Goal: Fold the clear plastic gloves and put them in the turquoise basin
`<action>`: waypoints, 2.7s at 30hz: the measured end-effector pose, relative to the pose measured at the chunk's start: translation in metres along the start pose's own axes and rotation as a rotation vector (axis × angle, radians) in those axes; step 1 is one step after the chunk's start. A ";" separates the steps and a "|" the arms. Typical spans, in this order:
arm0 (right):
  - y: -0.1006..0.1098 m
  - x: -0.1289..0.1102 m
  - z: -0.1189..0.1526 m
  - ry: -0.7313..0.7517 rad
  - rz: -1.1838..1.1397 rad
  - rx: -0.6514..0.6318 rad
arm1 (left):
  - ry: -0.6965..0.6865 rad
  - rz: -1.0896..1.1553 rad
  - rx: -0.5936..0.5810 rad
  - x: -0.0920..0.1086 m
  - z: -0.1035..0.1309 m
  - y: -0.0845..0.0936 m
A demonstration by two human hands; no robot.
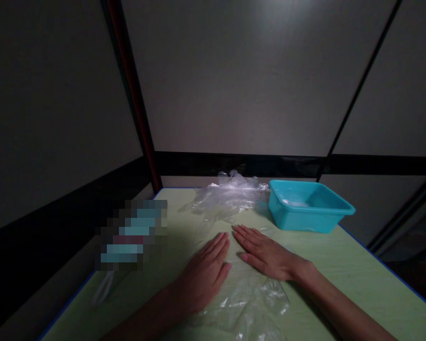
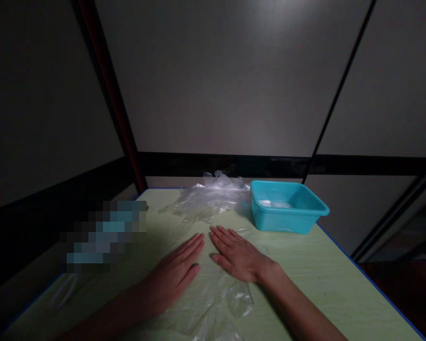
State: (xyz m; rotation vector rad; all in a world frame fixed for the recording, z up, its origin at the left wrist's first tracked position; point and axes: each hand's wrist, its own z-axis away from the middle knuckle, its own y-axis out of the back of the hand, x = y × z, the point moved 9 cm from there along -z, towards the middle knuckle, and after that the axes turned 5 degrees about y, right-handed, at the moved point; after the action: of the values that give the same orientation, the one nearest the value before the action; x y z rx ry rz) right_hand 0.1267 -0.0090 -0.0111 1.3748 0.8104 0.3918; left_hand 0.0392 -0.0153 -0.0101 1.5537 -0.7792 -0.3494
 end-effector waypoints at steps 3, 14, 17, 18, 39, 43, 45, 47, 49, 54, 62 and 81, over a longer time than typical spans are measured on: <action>-0.001 0.003 0.000 0.003 -0.022 0.017 | -0.012 0.006 0.000 -0.003 0.000 -0.002; -0.001 0.024 0.005 -0.087 -0.050 0.052 | -0.043 0.007 -0.002 -0.009 0.001 -0.004; -0.003 0.030 0.004 -0.110 -0.048 0.039 | -0.043 -0.019 -0.026 -0.011 0.000 -0.004; -0.003 0.032 0.004 -0.118 -0.046 0.035 | -0.041 -0.030 -0.036 -0.012 -0.001 -0.004; 0.006 0.002 0.012 -0.045 -0.945 -0.078 | -0.022 -0.050 -0.059 -0.015 -0.003 -0.002; 0.000 0.006 0.023 -0.085 -0.932 -0.215 | -0.015 -0.054 -0.068 -0.016 -0.004 -0.003; -0.003 0.008 0.032 -0.116 -0.920 -0.310 | -0.015 -0.051 -0.065 -0.016 -0.003 -0.002; -0.004 0.011 0.041 -0.153 -0.892 -0.372 | -0.016 -0.047 -0.064 -0.016 -0.003 -0.002; -0.003 0.017 0.050 -0.188 -0.860 -0.399 | -0.013 -0.046 -0.072 -0.016 -0.002 -0.002; 0.013 0.034 0.045 -0.224 -0.779 -0.170 | -0.002 -0.070 -0.092 -0.018 -0.002 -0.004; 0.028 0.011 0.014 -0.166 -0.071 0.305 | 0.007 -0.080 -0.089 -0.018 -0.001 -0.005; -0.011 -0.003 0.024 -0.036 0.083 0.058 | -0.011 -0.086 -0.134 -0.015 0.000 -0.006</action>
State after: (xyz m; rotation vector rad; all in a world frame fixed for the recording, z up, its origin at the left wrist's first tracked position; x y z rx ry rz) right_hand 0.1401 -0.0300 -0.0208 1.4692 0.7419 0.4094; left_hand 0.0304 -0.0056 -0.0193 1.4628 -0.6844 -0.4648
